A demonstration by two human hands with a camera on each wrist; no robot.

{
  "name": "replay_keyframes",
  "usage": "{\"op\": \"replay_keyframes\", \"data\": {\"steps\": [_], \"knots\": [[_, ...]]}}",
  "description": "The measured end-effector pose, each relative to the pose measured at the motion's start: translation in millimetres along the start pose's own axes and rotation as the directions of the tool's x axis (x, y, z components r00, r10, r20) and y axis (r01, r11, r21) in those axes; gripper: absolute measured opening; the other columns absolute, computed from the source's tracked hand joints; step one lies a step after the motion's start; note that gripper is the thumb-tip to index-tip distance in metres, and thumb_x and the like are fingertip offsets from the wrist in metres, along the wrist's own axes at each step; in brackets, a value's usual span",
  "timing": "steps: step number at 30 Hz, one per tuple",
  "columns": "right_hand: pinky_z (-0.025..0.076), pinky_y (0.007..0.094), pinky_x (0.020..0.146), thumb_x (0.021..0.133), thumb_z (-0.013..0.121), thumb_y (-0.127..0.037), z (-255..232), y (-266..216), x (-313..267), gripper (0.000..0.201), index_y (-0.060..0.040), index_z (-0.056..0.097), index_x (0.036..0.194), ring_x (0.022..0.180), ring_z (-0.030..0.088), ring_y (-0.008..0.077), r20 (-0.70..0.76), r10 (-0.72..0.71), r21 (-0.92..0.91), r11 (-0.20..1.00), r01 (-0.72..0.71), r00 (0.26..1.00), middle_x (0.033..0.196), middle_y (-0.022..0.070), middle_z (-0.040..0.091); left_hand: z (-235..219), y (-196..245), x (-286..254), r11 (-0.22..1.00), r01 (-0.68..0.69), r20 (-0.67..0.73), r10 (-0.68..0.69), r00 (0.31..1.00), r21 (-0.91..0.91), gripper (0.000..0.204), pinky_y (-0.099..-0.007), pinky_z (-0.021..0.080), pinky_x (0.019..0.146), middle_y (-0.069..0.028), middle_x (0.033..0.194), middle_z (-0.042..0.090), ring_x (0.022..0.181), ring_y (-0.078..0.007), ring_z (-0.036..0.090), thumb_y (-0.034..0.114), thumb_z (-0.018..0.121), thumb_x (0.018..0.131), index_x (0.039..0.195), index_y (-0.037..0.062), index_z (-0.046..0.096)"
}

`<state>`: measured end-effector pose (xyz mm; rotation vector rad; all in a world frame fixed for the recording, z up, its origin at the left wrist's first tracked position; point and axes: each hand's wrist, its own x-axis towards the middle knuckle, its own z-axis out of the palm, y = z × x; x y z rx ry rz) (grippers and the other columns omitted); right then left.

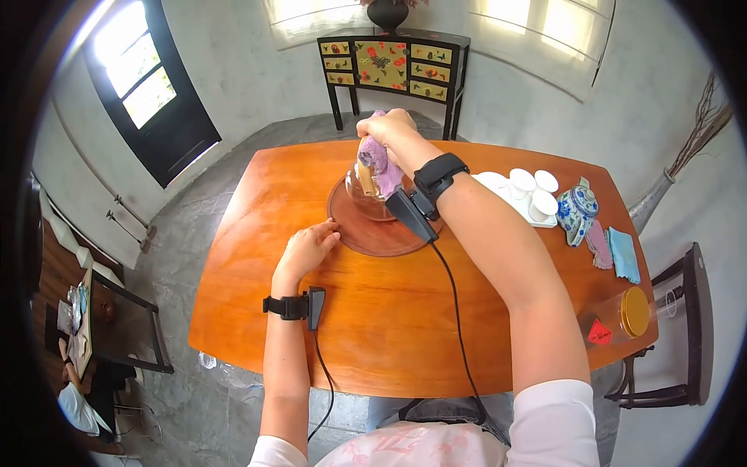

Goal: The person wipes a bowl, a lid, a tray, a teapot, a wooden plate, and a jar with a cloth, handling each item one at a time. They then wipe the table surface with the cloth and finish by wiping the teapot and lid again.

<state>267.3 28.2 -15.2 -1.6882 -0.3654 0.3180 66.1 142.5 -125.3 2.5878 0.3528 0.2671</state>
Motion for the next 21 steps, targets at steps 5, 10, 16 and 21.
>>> {"op": "replay_keyframes", "data": {"steps": [5,10,16,21], "knots": [[0.047,0.0328,0.056,0.067,0.068,-0.002,3,6,-1,0.01,0.0031,0.061,0.071,0.061,0.057,0.0185,-0.076,0.06,0.145,0.988,-0.049,0.995,0.071,0.0102,0.059,2,-3,1,0.999,-0.035,-0.014,0.035,0.999,-0.006,0.035,-0.0384,0.047,0.083,-0.0135,0.119,0.059,0.091,-0.0315,0.061,0.027,0.056,0.088,0.114,0.0049,0.06],[0.047,0.0335,0.058,0.07,0.068,-0.002,11,19,3,0.009,0.0027,0.061,0.074,0.063,0.058,0.019,-0.099,0.103,0.246,0.966,-0.076,0.99,0.073,0.01,0.06,0,1,1,1.0,-0.006,0.002,0.006,1.0,-0.019,0.035,-0.0379,0.047,0.081,-0.0135,0.12,0.058,0.087,-0.0309,0.062,0.027,0.056,0.088,0.114,0.004,0.06],[0.047,0.0324,0.059,0.073,0.066,-0.002,9,23,-8,0.006,0.0019,0.061,0.074,0.065,0.058,0.0175,-0.034,0.094,0.364,0.928,-0.075,0.995,0.074,0.0084,0.059,1,1,-1,0.999,-0.01,-0.016,0.009,1.0,-0.034,0.032,-0.0386,0.047,0.086,-0.0116,0.114,0.062,0.098,-0.0307,0.06,0.029,0.054,0.089,0.108,0.0058,0.063],[0.048,0.0289,0.059,0.078,0.065,-0.009,-26,43,-29,0.011,0.0006,0.059,0.081,0.066,0.058,0.0149,0.046,0.076,0.36,0.929,-0.087,0.996,0.073,0.0063,0.059,0,3,-2,0.999,0.013,-0.009,-0.013,1.0,-0.038,0.032,-0.0379,0.046,0.087,-0.0118,0.112,0.062,0.101,-0.0307,0.059,0.029,0.054,0.088,0.109,0.0059,0.063]]}}
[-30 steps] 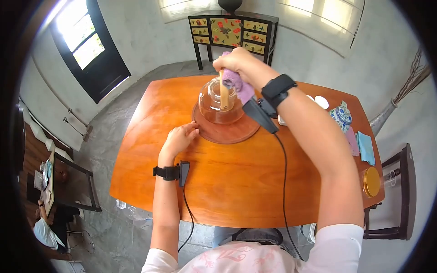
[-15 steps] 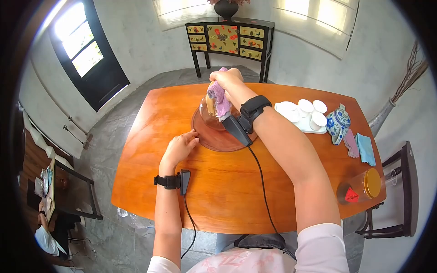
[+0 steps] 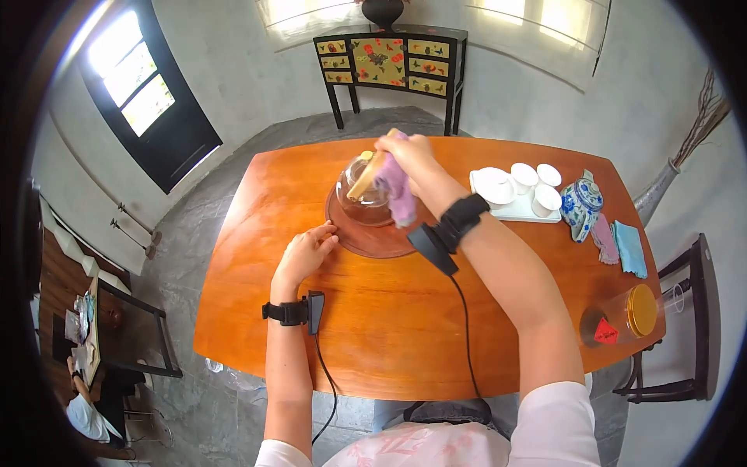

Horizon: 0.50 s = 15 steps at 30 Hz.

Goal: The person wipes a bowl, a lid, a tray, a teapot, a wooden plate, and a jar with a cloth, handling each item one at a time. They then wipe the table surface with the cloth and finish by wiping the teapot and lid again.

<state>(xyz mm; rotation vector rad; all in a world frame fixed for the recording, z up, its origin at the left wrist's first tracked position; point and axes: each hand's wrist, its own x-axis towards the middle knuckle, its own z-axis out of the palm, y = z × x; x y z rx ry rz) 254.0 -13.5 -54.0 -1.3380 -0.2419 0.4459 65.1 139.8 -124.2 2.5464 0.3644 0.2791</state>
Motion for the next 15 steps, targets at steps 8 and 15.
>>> {"op": "replay_keyframes", "data": {"steps": [8,15], "knots": [[0.046,0.0278,0.046,0.083,0.065,-0.02,-39,18,-33,0.019,-0.0018,0.058,0.084,0.054,0.057,0.0144,0.083,0.112,-0.084,0.991,-0.105,0.99,0.069,0.0078,0.06,-8,22,-1,0.996,-0.041,-0.169,0.055,0.984,0.083,0.028,-0.0403,0.046,0.082,-0.0154,0.104,0.063,0.094,-0.0319,0.06,0.023,0.059,0.085,0.107,0.005,0.062],[0.047,0.0253,0.054,0.086,0.063,-0.02,-18,-19,-33,0.019,-0.0029,0.06,0.092,0.062,0.058,0.012,0.227,-0.163,0.03,0.987,0.16,0.96,0.072,0.0058,0.06,-8,94,38,0.887,-0.461,-0.477,0.416,0.774,0.024,0.036,-0.0411,0.047,0.076,-0.0177,0.093,0.062,0.085,-0.0342,0.061,0.014,0.066,0.078,0.11,0.0017,0.054]]}}
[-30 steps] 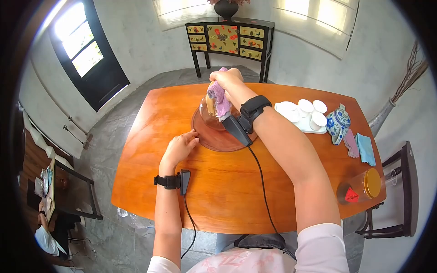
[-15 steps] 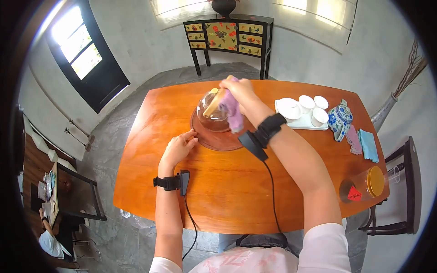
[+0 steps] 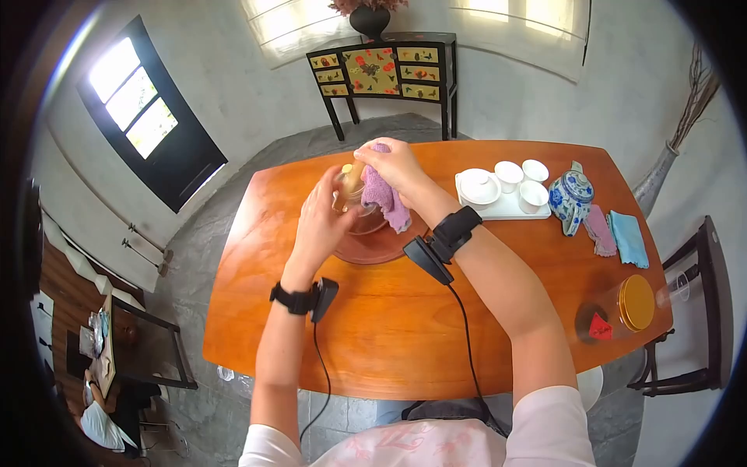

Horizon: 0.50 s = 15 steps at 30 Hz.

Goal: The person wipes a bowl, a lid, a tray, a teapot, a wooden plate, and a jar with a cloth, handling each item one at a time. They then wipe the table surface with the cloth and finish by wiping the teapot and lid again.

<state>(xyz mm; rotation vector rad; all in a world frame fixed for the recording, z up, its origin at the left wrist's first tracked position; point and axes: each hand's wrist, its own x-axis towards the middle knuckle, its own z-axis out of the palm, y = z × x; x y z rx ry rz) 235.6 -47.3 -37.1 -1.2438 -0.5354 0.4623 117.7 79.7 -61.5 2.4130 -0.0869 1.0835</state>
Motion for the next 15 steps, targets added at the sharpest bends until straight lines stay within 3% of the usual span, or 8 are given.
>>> {"op": "replay_keyframes", "data": {"steps": [2,6,8,10,12,13,14,15], "knots": [[0.047,0.0255,0.054,0.085,0.063,-0.019,-10,-4,-2,0.018,-0.0019,0.06,0.09,0.061,0.058,0.0126,0.002,-0.056,-0.107,0.993,0.056,0.998,0.071,0.0061,0.06,8,-11,11,0.996,0.085,0.122,-0.085,0.989,0.001,0.038,-0.0409,0.048,0.076,-0.0182,0.091,0.062,0.085,-0.0343,0.061,0.014,0.064,0.079,0.112,0.0013,0.052],[0.047,0.0253,0.054,0.085,0.062,-0.017,-52,5,-25,0.017,-0.0012,0.06,0.089,0.06,0.058,0.0135,-0.068,0.063,-0.211,0.974,-0.076,0.996,0.07,0.0068,0.061,14,-37,23,0.983,0.125,-0.029,-0.122,0.992,0.132,0.028,-0.0398,0.049,0.067,-0.016,0.082,0.062,0.077,-0.0333,0.062,0.016,0.056,0.084,0.106,-0.0001,0.054],[0.047,0.0262,0.054,0.084,0.061,-0.016,-68,19,-36,0.015,-0.0009,0.06,0.087,0.059,0.058,0.0143,-0.138,0.17,-0.228,0.953,-0.199,0.976,0.069,0.0072,0.061,16,-45,27,0.814,0.562,0.055,-0.56,0.826,-0.15,0.027,-0.0416,0.048,0.068,-0.0212,0.089,0.061,0.076,-0.0335,0.061,0.021,0.054,0.087,0.102,-0.0003,0.053],[0.047,0.0268,0.054,0.083,0.061,-0.015,-75,33,-46,0.015,-0.0009,0.06,0.087,0.06,0.058,0.0143,-0.154,0.201,-0.229,0.945,-0.233,0.967,0.069,0.0073,0.061,30,-77,22,0.793,0.572,0.023,-0.581,0.814,-0.207,0.026,-0.0378,0.048,0.067,-0.0222,0.096,0.06,0.077,-0.0305,0.061,0.023,0.051,0.089,0.1,0.0006,0.055],[0.047,0.0275,0.055,0.083,0.061,-0.015,-80,45,-50,0.015,-0.0009,0.06,0.087,0.06,0.058,0.0144,-0.173,0.23,-0.226,0.937,-0.266,0.958,0.069,0.0075,0.061,46,-108,14,0.94,0.34,-0.216,-0.332,0.918,0.002,0.026,-0.0346,0.048,0.067,-0.0183,0.1,0.061,0.08,-0.0257,0.062,0.022,0.047,0.09,0.1,-0.0006,0.055],[0.047,0.0279,0.055,0.083,0.061,-0.014,-81,51,-51,0.014,-0.0008,0.06,0.087,0.061,0.058,0.0145,-0.158,0.24,-0.224,0.936,-0.271,0.958,0.069,0.0074,0.061,44,-102,15,0.94,0.34,-0.212,-0.331,0.919,0.006,0.026,-0.0346,0.048,0.067,-0.0183,0.1,0.061,0.08,-0.0257,0.062,0.022,0.047,0.09,0.1,-0.0006,0.055],[0.047,0.0282,0.055,0.083,0.061,-0.014,-83,56,-52,0.014,-0.0007,0.06,0.087,0.061,0.058,0.0147,-0.144,0.249,-0.22,0.935,-0.277,0.958,0.069,0.0074,0.061,40,-97,16,0.802,0.497,-0.075,-0.547,0.833,-0.331,0.025,-0.0332,0.049,0.068,-0.0171,0.102,0.061,0.082,-0.0247,0.062,0.02,0.045,0.09,0.101,-0.0011,0.054],[0.047,0.0282,0.055,0.083,0.061,-0.014,-85,60,-52,0.014,-0.0007,0.06,0.087,0.061,0.058,0.0147,-0.145,0.251,-0.215,0.936,-0.278,0.957,0.069,0.0074,0.061,38,-92,18,0.526,0.607,0.13,-0.683,0.719,-0.596,0.024,-0.0318,0.05,0.069,-0.0159,0.103,0.061,0.085,-0.0237,0.061,0.018,0.043,0.09,0.102,-0.0016,0.052]]}}
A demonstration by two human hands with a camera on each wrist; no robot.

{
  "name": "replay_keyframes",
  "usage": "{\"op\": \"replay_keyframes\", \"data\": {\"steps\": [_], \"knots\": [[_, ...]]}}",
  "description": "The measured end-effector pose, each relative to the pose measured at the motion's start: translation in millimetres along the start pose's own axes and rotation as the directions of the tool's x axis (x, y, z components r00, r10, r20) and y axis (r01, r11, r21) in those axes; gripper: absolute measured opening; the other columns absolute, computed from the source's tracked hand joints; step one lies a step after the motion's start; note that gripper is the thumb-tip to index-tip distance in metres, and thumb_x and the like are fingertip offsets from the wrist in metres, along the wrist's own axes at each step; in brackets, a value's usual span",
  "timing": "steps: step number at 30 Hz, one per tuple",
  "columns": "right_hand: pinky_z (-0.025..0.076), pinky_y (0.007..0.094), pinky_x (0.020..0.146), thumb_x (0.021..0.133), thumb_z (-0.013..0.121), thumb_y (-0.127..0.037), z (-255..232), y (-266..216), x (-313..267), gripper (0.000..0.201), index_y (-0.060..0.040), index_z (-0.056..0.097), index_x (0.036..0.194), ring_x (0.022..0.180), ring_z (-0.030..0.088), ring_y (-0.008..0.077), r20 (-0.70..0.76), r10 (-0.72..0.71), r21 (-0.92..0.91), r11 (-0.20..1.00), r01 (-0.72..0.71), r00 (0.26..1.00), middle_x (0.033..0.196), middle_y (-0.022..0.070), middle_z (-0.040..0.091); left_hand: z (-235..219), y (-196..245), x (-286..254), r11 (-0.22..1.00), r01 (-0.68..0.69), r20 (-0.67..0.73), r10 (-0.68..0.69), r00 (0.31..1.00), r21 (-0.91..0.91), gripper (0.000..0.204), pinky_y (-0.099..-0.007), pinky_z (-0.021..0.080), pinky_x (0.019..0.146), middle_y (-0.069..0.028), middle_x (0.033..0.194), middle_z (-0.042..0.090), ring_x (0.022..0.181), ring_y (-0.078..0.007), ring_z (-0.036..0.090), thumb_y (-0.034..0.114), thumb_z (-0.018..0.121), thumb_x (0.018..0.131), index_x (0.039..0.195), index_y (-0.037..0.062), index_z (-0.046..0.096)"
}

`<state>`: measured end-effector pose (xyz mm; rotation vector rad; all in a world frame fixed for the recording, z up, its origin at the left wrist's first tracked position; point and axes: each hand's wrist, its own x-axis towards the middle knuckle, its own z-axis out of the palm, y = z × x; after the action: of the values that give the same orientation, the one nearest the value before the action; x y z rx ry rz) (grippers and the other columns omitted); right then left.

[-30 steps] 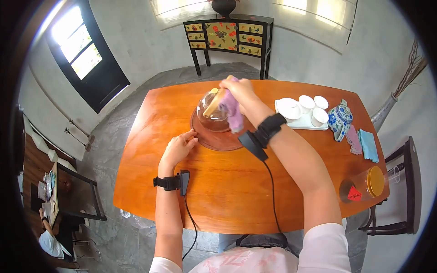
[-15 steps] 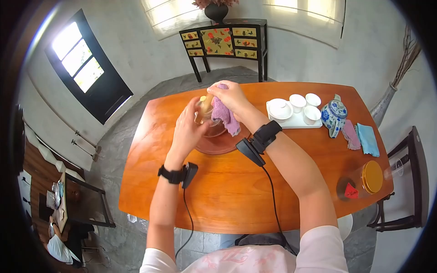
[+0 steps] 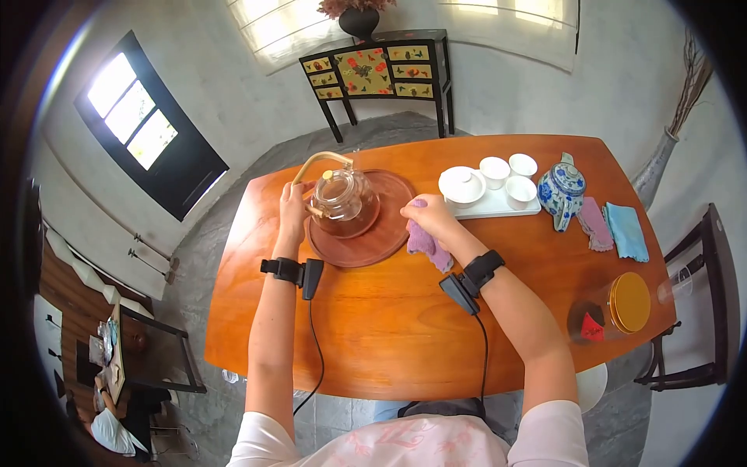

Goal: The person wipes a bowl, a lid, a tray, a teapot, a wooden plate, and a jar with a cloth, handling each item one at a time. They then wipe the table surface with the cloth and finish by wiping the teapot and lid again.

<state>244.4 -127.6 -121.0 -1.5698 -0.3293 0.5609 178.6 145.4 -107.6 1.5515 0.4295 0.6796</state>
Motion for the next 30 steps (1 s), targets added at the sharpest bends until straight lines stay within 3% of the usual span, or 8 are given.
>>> {"op": "replay_keyframes", "data": {"steps": [6,8,11,15,18,21,27,30], "knots": [[0.048,0.0285,0.058,0.081,0.062,-0.013,6,18,5,0.028,0.0034,0.057,0.104,0.066,0.059,0.0157,0.067,-0.012,0.017,1.0,0.011,0.998,0.076,0.0089,0.061,3,23,-10,0.997,0.053,0.153,-0.043,0.987,-0.061,0.023,-0.0295,0.051,0.072,-0.0171,0.104,0.059,0.09,-0.0248,0.06,0.015,0.038,0.091,0.105,-0.0012,0.046],[0.05,0.0319,0.075,0.075,0.065,-0.018,14,29,10,0.05,0.0074,0.053,0.117,0.088,0.062,0.0244,0.034,-0.02,0.013,1.0,0.02,0.999,0.102,0.0191,0.062,3,27,-11,0.996,0.074,0.185,-0.065,0.981,-0.043,0.023,-0.0303,0.052,0.072,-0.017,0.106,0.059,0.091,-0.0248,0.06,0.015,0.039,0.092,0.105,-0.0012,0.046],[0.05,0.0294,0.065,0.077,0.064,-0.011,28,39,21,0.067,0.0079,0.035,0.135,0.075,0.062,0.0171,0.022,-0.152,-0.218,0.964,0.153,0.988,0.087,0.0132,0.063,2,32,-7,0.993,0.116,0.297,-0.107,0.949,-0.016,0.023,-0.0322,0.051,0.075,-0.0164,0.108,0.058,0.093,-0.0247,0.059,0.017,0.039,0.093,0.105,-0.0007,0.047],[0.051,0.0285,0.066,0.077,0.063,-0.014,40,38,17,0.077,0.0086,0.024,0.139,0.074,0.063,0.0178,0.154,-0.113,-0.294,0.943,0.155,0.982,0.089,0.015,0.064,-3,27,5,0.989,0.149,0.404,-0.143,0.904,0.017,0.027,-0.0346,0.047,0.085,-0.0136,0.109,0.058,0.101,-0.0236,0.056,0.02,0.04,0.094,0.109,-0.0002,0.05],[0.051,0.0293,0.066,0.076,0.063,-0.015,48,35,15,0.081,0.0092,0.02,0.14,0.075,0.064,0.0191,0.132,-0.11,-0.338,0.929,0.149,0.985,0.09,0.017,0.064,-6,13,15,0.986,0.068,0.328,-0.115,0.938,0.152,0.043,-0.033,0.046,0.085,-0.0088,0.114,0.058,0.105,-0.022,0.055,0.036,0.044,0.096,0.12,0.0014,0.053],[0.051,0.03,0.069,0.074,0.063,-0.015,51,32,10,0.083,0.0095,0.019,0.14,0.079,0.064,0.0205,0.094,-0.078,-0.37,0.923,0.108,0.993,0.097,0.0203,0.063,-17,-4,23,0.958,-0.026,0.325,-0.071,0.943,0.284,0.043,-0.0309,0.046,0.083,-0.0075,0.112,0.059,0.101,-0.0172,0.056,0.036,0.044,0.096,0.118,0.001,0.056],[0.051,0.0296,0.069,0.075,0.062,-0.012,46,31,8,0.081,0.0077,0.019,0.141,0.08,0.063,0.0191,0.141,-0.047,-0.136,0.988,0.066,0.989,0.103,0.0195,0.059,-7,7,-1,0.969,0.165,0.188,-0.199,0.962,0.183,0.041,-0.0252,0.044,0.075,-0.0048,0.099,0.061,0.088,-0.0125,0.055,0.034,0.044,0.096,0.117,0.0017,0.058],[0.051,0.0291,0.065,0.076,0.063,-0.01,37,35,6,0.078,0.0069,0.021,0.14,0.076,0.062,0.0181,0.135,-0.046,-0.119,0.991,0.062,0.99,0.095,0.016,0.061,-7,12,-4,0.957,-0.086,0.086,0.064,0.994,0.277,0.04,-0.0326,0.043,0.088,-0.0086,0.109,0.061,0.103,-0.0195,0.055,0.032,0.044,0.096,0.116,0.0007,0.058]]}}
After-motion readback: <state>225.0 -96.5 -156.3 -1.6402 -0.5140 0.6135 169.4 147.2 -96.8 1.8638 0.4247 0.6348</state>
